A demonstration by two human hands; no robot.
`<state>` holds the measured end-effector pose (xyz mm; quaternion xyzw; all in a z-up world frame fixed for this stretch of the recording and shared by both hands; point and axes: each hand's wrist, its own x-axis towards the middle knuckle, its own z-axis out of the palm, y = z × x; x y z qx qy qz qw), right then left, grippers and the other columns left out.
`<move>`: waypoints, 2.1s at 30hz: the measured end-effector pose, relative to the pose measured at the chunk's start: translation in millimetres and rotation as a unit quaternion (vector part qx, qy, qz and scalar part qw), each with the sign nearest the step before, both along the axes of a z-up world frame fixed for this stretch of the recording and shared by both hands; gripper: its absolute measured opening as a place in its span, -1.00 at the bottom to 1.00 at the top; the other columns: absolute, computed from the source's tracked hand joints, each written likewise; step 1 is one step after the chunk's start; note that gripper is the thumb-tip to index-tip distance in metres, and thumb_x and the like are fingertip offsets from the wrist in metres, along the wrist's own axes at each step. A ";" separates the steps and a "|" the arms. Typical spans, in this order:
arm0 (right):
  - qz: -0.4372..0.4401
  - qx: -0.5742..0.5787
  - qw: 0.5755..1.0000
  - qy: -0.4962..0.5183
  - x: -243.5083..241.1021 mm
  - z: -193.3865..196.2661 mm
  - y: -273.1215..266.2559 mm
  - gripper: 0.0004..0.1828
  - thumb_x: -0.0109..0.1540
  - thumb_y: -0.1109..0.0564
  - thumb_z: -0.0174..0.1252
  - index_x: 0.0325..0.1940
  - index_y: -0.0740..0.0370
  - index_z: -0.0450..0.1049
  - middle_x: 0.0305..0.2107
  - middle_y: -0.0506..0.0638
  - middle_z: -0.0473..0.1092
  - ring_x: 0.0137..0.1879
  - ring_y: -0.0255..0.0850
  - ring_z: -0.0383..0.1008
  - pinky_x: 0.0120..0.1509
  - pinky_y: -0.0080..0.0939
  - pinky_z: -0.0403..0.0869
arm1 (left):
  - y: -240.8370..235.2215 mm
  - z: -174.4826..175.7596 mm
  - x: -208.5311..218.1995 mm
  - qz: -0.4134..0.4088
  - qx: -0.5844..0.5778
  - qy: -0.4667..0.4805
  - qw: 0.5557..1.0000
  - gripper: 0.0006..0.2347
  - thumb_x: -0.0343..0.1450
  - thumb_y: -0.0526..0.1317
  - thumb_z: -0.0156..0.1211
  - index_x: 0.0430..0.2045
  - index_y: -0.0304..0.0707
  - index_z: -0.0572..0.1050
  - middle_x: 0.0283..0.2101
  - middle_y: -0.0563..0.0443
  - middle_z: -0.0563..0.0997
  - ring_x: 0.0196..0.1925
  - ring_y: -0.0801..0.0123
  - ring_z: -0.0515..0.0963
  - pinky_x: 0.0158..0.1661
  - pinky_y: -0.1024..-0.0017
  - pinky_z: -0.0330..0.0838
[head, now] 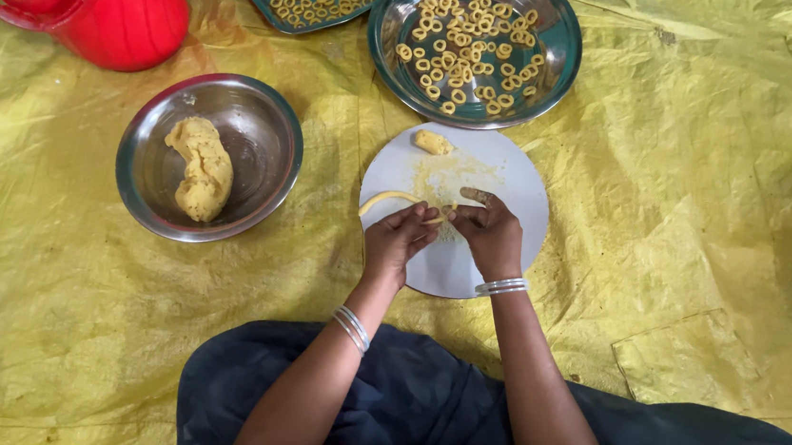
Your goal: The person sits on a yellow tarp and shapes small pieces of dough into ring-shaped snacks. They roll the dough into thin strips, fold them into circles, and place the finished rings onto a nearby metal tray. The process is repeated continuously with dough from a bowl.
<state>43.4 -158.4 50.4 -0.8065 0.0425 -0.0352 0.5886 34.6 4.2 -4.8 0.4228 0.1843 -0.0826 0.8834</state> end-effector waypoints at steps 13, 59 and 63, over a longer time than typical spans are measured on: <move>0.016 0.078 0.997 -0.014 -2.6 -8.5 10.9 -0.70 0.16 0.18 0.40 -0.07 0.37 0.61 -0.27 0.05 0.63 -0.19 -0.40 0.61 -0.10 -0.39 0.57 | 6.5 4.5 5.6 0.034 -0.078 0.025 0.996 -0.72 0.37 -0.41 0.28 -0.03 -0.41 0.54 -0.09 -0.14 0.67 -0.12 0.33 0.69 -0.09 0.39 0.69; 0.015 0.335 0.900 0.277 5.6 -33.6 -2.1 -0.39 0.42 -0.19 -0.16 0.22 0.42 0.41 -0.07 0.20 0.53 -0.02 -0.02 0.58 0.09 0.02 0.58 | 11.6 47.8 2.1 -0.090 0.530 -0.231 0.811 -0.88 0.31 -0.33 0.39 -0.33 -0.27 0.68 -0.37 -0.13 0.71 -0.35 0.26 0.74 -0.30 0.39 0.59; 0.030 0.344 0.887 0.307 4.8 -38.0 -2.1 -0.39 0.43 -0.20 -0.15 0.23 0.40 0.37 -0.06 0.21 0.51 -0.04 0.04 0.56 0.09 0.08 0.55 | 13.4 61.2 1.2 -0.123 0.517 -0.195 0.824 -0.84 0.26 -0.28 0.39 -0.33 -0.23 0.66 -0.42 -0.09 0.71 -0.40 0.26 0.74 -0.35 0.38 0.57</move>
